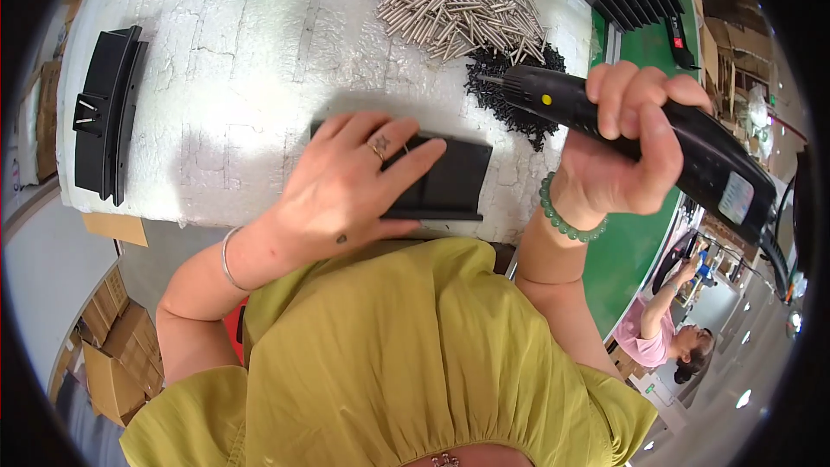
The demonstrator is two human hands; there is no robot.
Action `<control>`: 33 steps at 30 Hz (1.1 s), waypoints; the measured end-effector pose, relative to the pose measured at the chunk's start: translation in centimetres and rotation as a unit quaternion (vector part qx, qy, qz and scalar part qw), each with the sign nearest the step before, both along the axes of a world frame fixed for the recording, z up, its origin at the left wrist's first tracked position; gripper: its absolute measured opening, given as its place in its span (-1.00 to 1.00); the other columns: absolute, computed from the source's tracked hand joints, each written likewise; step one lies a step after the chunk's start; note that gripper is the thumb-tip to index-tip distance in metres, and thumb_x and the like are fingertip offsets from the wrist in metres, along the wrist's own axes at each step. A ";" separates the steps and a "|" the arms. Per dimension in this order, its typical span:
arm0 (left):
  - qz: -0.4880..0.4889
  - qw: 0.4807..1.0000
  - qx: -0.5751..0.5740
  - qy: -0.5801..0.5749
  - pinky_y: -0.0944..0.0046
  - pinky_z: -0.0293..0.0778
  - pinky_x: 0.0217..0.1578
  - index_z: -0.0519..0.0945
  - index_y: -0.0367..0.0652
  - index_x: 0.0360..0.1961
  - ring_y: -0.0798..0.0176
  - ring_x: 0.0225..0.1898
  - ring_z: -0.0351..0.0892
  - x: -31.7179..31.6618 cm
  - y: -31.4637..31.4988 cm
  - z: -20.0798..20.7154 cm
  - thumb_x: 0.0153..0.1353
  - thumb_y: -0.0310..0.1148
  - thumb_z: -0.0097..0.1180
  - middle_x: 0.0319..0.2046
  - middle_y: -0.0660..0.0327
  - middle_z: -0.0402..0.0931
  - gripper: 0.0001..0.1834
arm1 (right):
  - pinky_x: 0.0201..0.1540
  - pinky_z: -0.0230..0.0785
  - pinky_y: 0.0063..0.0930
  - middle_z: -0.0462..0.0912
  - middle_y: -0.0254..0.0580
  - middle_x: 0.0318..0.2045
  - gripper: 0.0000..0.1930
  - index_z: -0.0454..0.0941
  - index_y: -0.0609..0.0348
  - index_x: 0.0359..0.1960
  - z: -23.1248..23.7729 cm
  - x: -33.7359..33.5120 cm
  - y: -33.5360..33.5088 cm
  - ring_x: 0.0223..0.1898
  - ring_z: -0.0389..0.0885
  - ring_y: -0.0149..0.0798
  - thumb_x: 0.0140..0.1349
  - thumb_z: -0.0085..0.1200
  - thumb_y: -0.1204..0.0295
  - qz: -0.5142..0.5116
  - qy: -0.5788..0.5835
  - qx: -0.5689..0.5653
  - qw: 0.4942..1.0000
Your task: Assembling small black plastic components by inserting metal pins using an electric screwdriver at a manufacturing workbench.
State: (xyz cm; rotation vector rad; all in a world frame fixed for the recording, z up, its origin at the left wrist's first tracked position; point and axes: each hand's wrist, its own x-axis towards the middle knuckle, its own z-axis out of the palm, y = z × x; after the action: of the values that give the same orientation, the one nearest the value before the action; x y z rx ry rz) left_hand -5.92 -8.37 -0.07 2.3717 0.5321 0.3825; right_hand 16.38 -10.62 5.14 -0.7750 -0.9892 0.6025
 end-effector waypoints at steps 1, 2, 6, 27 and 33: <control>-0.002 1.000 0.000 -0.001 0.00 0.34 0.02 0.48 -0.10 0.07 -0.05 0.03 0.37 0.0 -0.4 0.0 -0.35 -0.22 0.44 0.07 0.10 0.37 -0.19 | -0.48 0.29 -0.37 0.34 -0.26 -0.64 -0.67 0.32 0.23 -0.14 -0.2 0.0 0.1 -0.69 0.27 -0.37 -0.03 -0.09 0.56 -0.002 -0.001 0.000 1.000; -0.008 1.000 0.000 -0.004 0.00 0.35 0.01 0.48 -0.10 0.07 -0.05 0.02 0.38 0.1 -0.7 -0.1 -0.34 -0.22 0.44 0.05 0.10 0.38 -0.20 | -0.49 0.28 -0.37 0.35 -0.26 -0.64 -0.68 0.32 0.24 -0.15 -0.5 0.0 0.3 -0.69 0.26 -0.38 -0.02 -0.09 0.57 -0.011 0.007 -0.005 1.000; -0.007 0.999 -0.035 -0.017 0.02 0.37 -0.01 0.48 -0.12 0.06 -0.06 -0.01 0.39 0.4 -0.2 0.5 -0.32 -0.24 0.45 0.00 0.08 0.40 -0.22 | -0.50 0.32 -0.37 0.40 -0.23 -0.62 -0.70 0.32 0.27 -0.17 -1.2 0.2 1.3 -0.68 0.28 -0.38 -0.02 -0.05 0.60 -0.012 0.029 -0.017 0.999; 0.014 0.971 0.062 -0.232 0.21 0.47 -0.14 0.68 -0.14 -0.30 0.10 -0.15 0.49 8.6 6.5 -2.5 -0.02 -0.46 0.29 -0.28 0.26 0.61 -0.81 | -0.42 0.19 -0.45 0.28 -0.42 -0.65 -0.66 0.35 0.11 -0.05 2.0 2.8 -3.0 -0.65 0.26 -0.47 0.08 -0.10 0.48 0.066 -0.024 0.063 0.996; 0.007 0.972 0.037 -0.233 0.22 0.52 -0.22 0.67 -0.18 -0.29 0.12 -0.19 0.54 9.1 5.8 -2.4 0.01 -0.48 0.26 -0.29 0.22 0.64 -0.82 | -0.35 0.12 -0.55 0.31 -0.54 -0.64 -0.68 0.49 0.09 -0.12 3.0 2.5 -3.8 -0.61 0.26 -0.55 0.02 -0.05 0.46 0.076 -0.014 0.041 0.996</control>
State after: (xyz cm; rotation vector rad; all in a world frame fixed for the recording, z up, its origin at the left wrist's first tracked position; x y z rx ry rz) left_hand 3.19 -2.62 -2.52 2.2404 0.3153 0.9492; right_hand 18.92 -14.38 8.13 -0.6398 -1.0980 0.6788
